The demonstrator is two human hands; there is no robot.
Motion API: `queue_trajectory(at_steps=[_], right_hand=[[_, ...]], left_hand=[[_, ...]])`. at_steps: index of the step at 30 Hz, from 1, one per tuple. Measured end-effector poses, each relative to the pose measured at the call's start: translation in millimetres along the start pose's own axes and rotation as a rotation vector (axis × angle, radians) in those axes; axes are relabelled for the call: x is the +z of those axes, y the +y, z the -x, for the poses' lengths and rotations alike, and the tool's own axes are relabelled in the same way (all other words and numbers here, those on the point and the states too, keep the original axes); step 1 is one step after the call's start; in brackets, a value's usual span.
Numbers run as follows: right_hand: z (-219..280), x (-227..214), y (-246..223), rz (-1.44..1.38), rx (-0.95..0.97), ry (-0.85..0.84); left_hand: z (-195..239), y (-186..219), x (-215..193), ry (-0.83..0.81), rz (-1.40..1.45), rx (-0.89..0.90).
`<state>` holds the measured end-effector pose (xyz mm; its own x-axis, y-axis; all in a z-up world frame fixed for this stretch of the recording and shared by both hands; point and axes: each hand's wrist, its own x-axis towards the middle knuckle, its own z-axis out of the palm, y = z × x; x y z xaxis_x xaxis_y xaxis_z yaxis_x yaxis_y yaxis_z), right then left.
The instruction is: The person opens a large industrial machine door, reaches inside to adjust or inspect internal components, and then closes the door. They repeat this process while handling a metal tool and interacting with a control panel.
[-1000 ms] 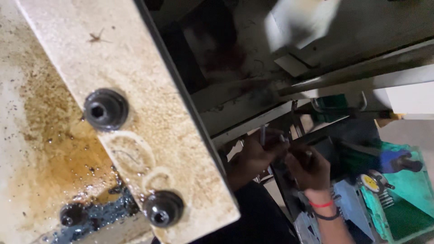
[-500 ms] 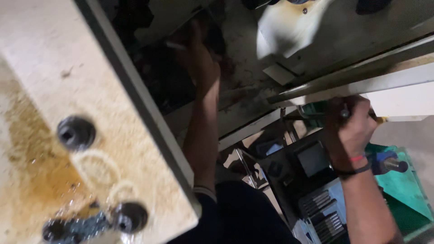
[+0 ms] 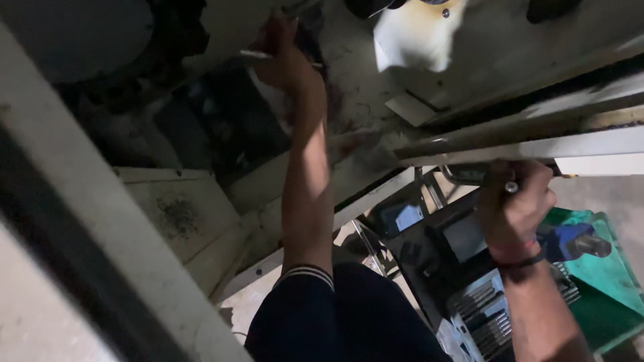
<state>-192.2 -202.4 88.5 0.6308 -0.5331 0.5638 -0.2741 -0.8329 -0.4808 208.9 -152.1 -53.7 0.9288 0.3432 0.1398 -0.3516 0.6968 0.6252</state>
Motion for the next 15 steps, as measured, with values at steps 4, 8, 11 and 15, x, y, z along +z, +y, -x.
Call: queue_trajectory(at_steps=[4,8,11,15], right_hand=[[13.3,5.5,14.5,-0.03,-0.007,0.03],[21.1,11.0,22.0,-0.023,0.013,0.064],[19.3,11.8,29.5,0.02,-0.029,0.076],[23.7,11.1,32.6,-0.042,0.006,0.045]], left_hand=[[4.3,1.2,2.4,-0.077,-0.182,0.02],[0.8,7.9,8.6,-0.065,-0.222,0.005],[5.9,13.4,25.1,-0.099,-0.261,0.219],[15.8,15.3,34.6,-0.118,-0.27,0.216]])
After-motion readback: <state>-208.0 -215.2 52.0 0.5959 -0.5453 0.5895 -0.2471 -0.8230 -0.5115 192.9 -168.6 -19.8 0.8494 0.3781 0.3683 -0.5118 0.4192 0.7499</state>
